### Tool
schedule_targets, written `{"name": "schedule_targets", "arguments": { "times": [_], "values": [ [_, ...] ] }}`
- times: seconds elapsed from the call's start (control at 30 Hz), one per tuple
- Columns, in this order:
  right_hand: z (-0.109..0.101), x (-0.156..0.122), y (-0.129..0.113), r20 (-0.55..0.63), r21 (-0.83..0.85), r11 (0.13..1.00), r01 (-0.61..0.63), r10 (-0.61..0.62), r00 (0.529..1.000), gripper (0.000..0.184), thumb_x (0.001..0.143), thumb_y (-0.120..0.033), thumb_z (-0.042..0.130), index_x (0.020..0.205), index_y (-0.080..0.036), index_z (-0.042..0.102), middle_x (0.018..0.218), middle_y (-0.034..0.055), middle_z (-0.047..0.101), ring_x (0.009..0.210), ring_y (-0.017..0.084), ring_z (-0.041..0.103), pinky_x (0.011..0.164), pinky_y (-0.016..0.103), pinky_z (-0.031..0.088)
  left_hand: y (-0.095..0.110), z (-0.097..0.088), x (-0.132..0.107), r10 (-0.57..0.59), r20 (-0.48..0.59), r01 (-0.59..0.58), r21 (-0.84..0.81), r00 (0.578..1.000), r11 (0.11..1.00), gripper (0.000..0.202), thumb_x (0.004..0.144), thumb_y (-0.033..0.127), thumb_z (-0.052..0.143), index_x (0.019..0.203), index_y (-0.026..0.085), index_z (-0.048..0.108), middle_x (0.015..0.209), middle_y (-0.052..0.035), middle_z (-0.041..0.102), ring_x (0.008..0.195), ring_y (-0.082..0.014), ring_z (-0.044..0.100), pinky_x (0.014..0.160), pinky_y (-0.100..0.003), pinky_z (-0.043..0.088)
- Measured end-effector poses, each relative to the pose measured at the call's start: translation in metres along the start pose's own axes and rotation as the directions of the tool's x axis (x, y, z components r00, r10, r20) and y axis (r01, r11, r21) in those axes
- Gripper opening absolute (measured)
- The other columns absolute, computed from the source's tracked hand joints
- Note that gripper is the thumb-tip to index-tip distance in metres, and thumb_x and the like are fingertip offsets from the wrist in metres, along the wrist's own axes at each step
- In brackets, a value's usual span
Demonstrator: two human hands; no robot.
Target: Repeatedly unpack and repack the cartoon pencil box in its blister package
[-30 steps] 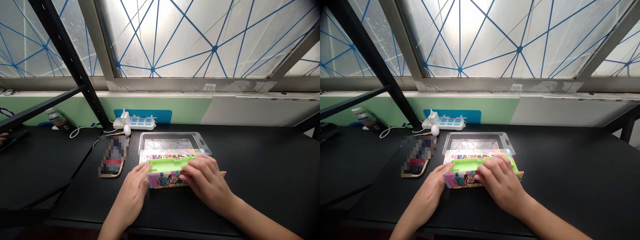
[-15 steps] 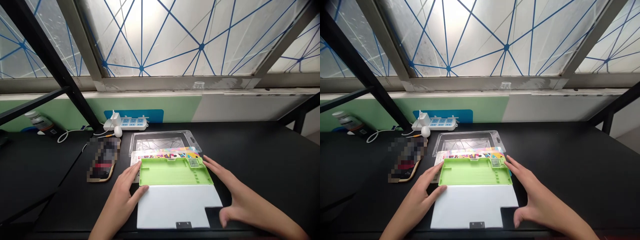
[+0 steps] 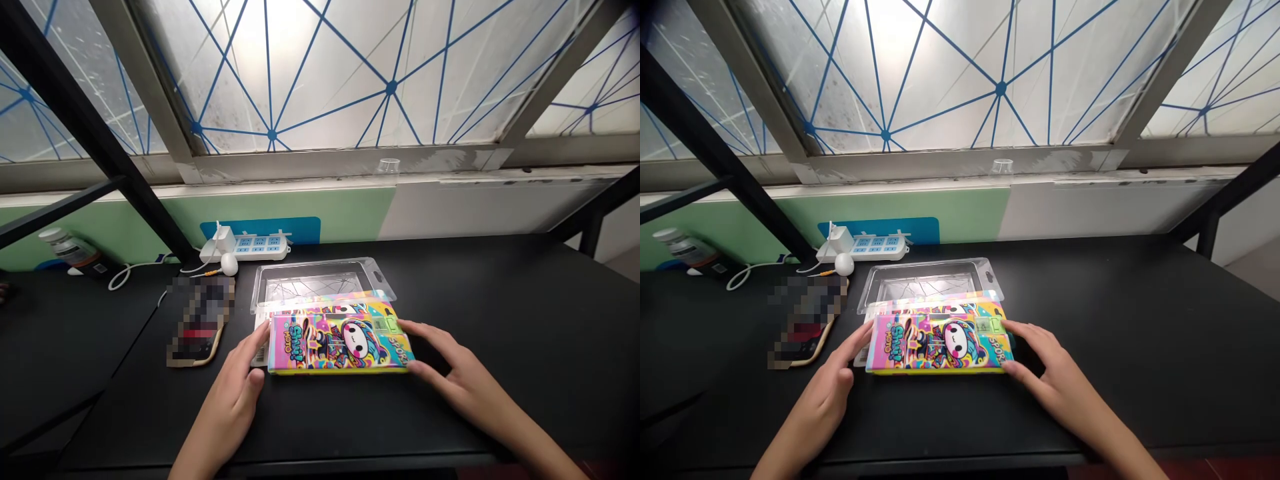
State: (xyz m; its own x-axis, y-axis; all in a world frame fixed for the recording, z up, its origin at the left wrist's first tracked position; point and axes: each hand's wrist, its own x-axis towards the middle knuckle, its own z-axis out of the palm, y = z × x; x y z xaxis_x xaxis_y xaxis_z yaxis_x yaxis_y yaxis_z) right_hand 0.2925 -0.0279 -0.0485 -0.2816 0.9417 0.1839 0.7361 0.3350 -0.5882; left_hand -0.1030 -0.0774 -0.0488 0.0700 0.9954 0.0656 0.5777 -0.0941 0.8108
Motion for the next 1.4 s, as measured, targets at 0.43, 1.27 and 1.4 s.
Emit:
{"name": "schedule_targets", "arguments": {
  "times": [0.43, 1.27, 1.4],
  "values": [
    [-0.017, 0.056, -0.024, -0.184, 0.034, 0.981, 0.191, -0.181, 0.966, 0.058, 0.090, -0.047, 0.069, 0.144, -0.028, 0.058, 0.134, 0.0087, 0.070, 0.112, 0.032, 0.072, 0.093, 0.043, 0.061, 0.053, -0.022, 0.038, 0.184, -0.308, -0.126, 0.198, 0.933, 0.972, 0.058, 0.097, 0.048, 0.063, 0.149, 0.030, 0.043, 0.146, -0.0091, 0.059, 0.133, -0.0308, 0.058, 0.104, -0.045, 0.054],
    [0.022, 0.096, -0.033, -0.133, -0.316, 0.766, 0.561, -0.621, 0.773, 0.031, 0.098, -0.032, 0.059, 0.127, -0.020, 0.064, 0.141, 0.0200, 0.061, 0.130, 0.034, 0.056, 0.103, 0.056, 0.047, 0.041, 0.021, 0.092, 0.353, 0.015, -0.253, 0.727, 0.935, 0.639, 0.062, 0.104, 0.050, 0.044, 0.154, 0.013, 0.041, 0.168, -0.0245, 0.021, 0.156, -0.0401, 0.017, 0.118, -0.059, 0.034],
    [0.037, 0.072, -0.062, 0.074, -0.206, 0.624, 0.754, -0.759, 0.647, 0.028, 0.099, -0.034, 0.059, 0.122, -0.021, 0.067, 0.125, 0.0141, 0.072, 0.118, 0.030, 0.065, 0.100, 0.048, 0.051, 0.055, 0.027, 0.106, 0.318, 0.097, -0.297, 0.678, 0.943, 0.673, 0.059, 0.106, 0.047, 0.042, 0.155, 0.014, 0.040, 0.169, -0.0214, 0.019, 0.157, -0.0372, 0.013, 0.120, -0.057, 0.029]
  ]
}}
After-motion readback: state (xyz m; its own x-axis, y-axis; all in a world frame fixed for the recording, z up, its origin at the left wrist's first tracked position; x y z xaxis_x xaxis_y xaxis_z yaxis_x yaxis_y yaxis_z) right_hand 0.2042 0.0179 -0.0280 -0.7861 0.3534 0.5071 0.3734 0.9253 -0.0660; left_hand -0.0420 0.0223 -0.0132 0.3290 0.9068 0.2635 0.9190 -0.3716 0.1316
